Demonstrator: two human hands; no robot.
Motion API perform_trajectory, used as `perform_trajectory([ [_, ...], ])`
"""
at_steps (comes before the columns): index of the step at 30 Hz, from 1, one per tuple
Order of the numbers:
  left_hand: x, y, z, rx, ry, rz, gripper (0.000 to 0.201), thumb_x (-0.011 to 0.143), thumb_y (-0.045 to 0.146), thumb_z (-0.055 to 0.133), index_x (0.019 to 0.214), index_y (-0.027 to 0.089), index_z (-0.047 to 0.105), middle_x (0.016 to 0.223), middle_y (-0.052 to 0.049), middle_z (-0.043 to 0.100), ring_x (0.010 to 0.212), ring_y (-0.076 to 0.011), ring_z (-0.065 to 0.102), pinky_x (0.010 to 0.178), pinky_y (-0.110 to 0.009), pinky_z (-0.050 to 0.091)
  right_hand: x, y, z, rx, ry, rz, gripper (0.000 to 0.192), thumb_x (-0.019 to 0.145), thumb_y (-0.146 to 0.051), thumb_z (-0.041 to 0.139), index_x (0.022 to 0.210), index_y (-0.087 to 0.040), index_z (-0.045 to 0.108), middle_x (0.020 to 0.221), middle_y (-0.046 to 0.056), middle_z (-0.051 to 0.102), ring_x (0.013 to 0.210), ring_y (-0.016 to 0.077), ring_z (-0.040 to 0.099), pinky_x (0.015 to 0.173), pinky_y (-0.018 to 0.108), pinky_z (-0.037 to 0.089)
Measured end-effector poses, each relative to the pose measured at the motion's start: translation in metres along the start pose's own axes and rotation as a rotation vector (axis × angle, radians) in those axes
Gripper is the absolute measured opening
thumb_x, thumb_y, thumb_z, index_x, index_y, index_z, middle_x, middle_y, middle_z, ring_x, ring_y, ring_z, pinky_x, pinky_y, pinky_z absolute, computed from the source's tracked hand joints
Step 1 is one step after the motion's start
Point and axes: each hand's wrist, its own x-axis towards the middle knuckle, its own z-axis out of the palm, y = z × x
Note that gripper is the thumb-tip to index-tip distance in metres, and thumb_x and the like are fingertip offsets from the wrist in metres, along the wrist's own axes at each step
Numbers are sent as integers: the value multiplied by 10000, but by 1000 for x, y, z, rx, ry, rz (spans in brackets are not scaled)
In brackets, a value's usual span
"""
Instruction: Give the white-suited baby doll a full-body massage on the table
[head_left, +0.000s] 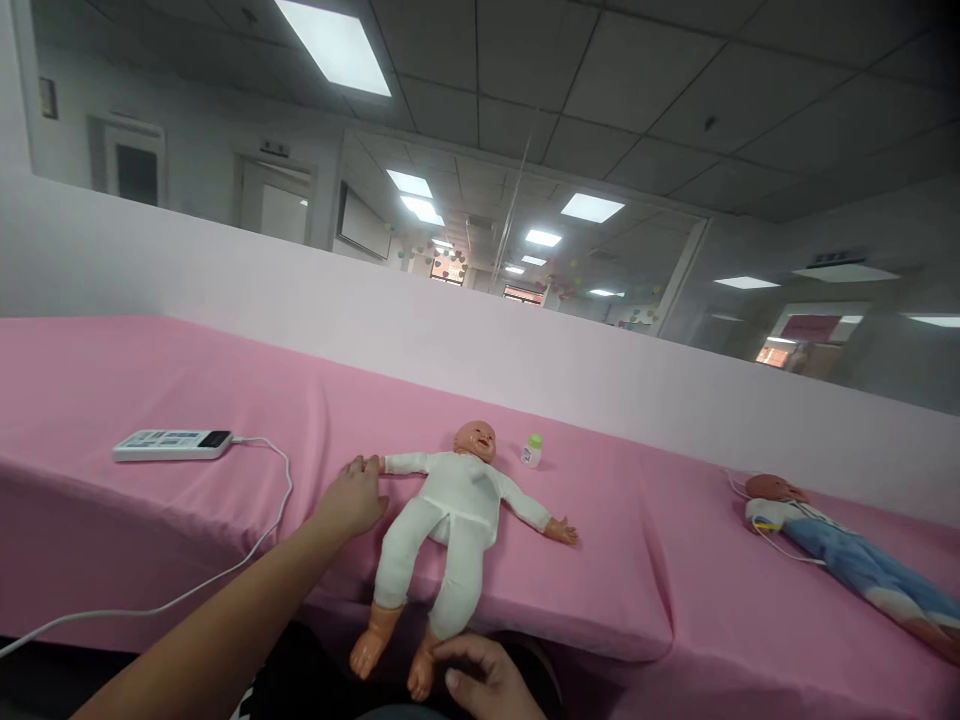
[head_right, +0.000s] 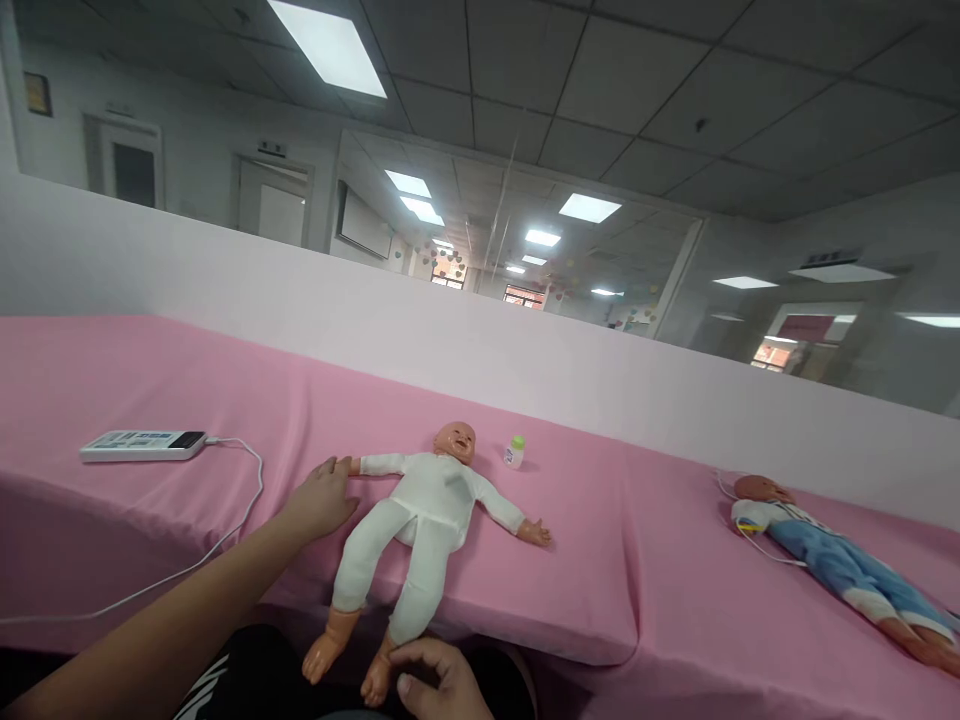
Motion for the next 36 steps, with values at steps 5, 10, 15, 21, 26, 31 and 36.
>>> perform_trajectory([
  [5,28,-19,14,127,-142,-127,543,863,297,572,1359,76,554,1279,-293,665,1186,-434,623,993,-517,442,10,-1,21,257,-198,-93,559,765,-642,818,1178,-284,702,965,69,749,898,264,717,888,484,540],
  [10,36,-36,12,71,-112,-74,396,889,309,552,1249,160,618,1157,-214,741,1083,-397,685,856,-440,486,-2,-4,22,235,-21,-120,592,758,-681,801,1167,-278,655,952,70,699,867,242,682,819,426,548],
  [15,39,-32,10,-170,-35,-91,446,865,334,604,1288,193,619,1187,-143,758,1081,-346,707,836,-381,491,-23,-25,4,-187,280,-207,649,788,-537,814,1373,-329,624,1212,109,701,1070,322,699,902,457,599],
  [21,49,13,2,-586,29,-243,531,822,414,704,1302,200,625,1169,-113,762,983,-282,732,788,-344,539,-4,-79,-21,-535,561,-255,610,890,-412,742,1468,-288,591,1420,112,661,1301,335,638,1112,475,535],
  [26,68,72,-8,-495,144,-17,464,839,294,667,1298,221,663,1173,-84,754,1000,-243,710,890,-337,523,47,-105,-39,-725,564,-321,583,880,-407,732,1431,-253,621,1295,106,736,1144,296,726,1000,416,597],
  [31,74,125,7,-209,1,293,307,887,261,610,1170,234,725,1076,-89,771,949,-268,696,793,-340,473,101,-102,-47,-852,567,-249,518,883,-378,710,1375,-229,646,1149,100,782,1046,293,745,933,413,592],
  [36,62,123,30,-174,-153,385,189,900,215,545,940,232,729,911,-72,766,838,-261,693,744,-335,454,118,-96,-53,-772,574,-238,420,876,-302,692,1291,-235,667,1138,76,787,1041,270,746,926,386,586],
])
